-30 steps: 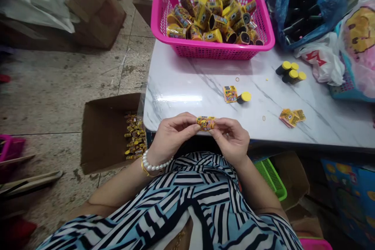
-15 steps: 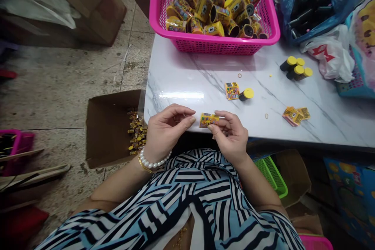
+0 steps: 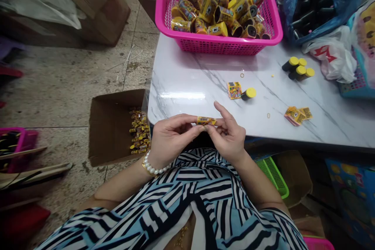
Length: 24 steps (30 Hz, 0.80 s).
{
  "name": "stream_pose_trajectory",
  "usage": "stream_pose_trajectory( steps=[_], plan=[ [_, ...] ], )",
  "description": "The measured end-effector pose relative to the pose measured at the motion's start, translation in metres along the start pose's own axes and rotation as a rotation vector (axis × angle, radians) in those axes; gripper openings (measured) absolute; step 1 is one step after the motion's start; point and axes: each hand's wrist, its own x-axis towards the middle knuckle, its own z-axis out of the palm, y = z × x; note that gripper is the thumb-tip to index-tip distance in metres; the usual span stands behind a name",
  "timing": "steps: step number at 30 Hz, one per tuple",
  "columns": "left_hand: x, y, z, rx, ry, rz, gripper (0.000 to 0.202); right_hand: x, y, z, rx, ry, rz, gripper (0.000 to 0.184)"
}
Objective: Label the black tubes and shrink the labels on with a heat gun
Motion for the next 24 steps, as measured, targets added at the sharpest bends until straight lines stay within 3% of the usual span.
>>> stream_pose_trajectory(
  steps=[2,6,8,10,13,16,19,24],
  plan=[
    [0.003,-0.002,-0.002,-0.071,-0.001,-0.104,0.015,0.008,-0.001,-0.014,-0.155,0.008,-0.096,0.056],
    [0.018,-0.003,-0.006,-0.338,-0.084,-0.406,0.026,0.049,0.008,-0.061,-0.66,0.209,-0.294,0.047],
    [0.027,0.0,-0.006,-0.43,-0.132,-0.491,0.032,0.071,0.018,-0.082,-0.848,0.182,-0.315,0.046],
    [0.036,0.003,-0.004,-0.487,-0.141,-0.539,0.037,0.084,0.029,-0.094,-0.897,0.132,-0.289,0.034],
    [0.047,0.003,0.001,-0.552,-0.14,-0.585,0.042,0.082,0.036,-0.095,-0.668,0.187,-0.171,0.029],
    [0.054,0.001,0.006,-0.605,-0.166,-0.622,0.041,0.063,0.029,-0.082,-0.112,0.21,-0.046,0.042],
    [0.059,0.001,0.013,-0.661,-0.184,-0.648,0.039,0.049,0.017,-0.066,0.321,0.157,0.04,0.04],
    [0.062,0.007,0.024,-0.72,-0.234,-0.674,0.042,0.044,0.012,-0.055,0.393,0.144,0.094,0.039]
  ],
)
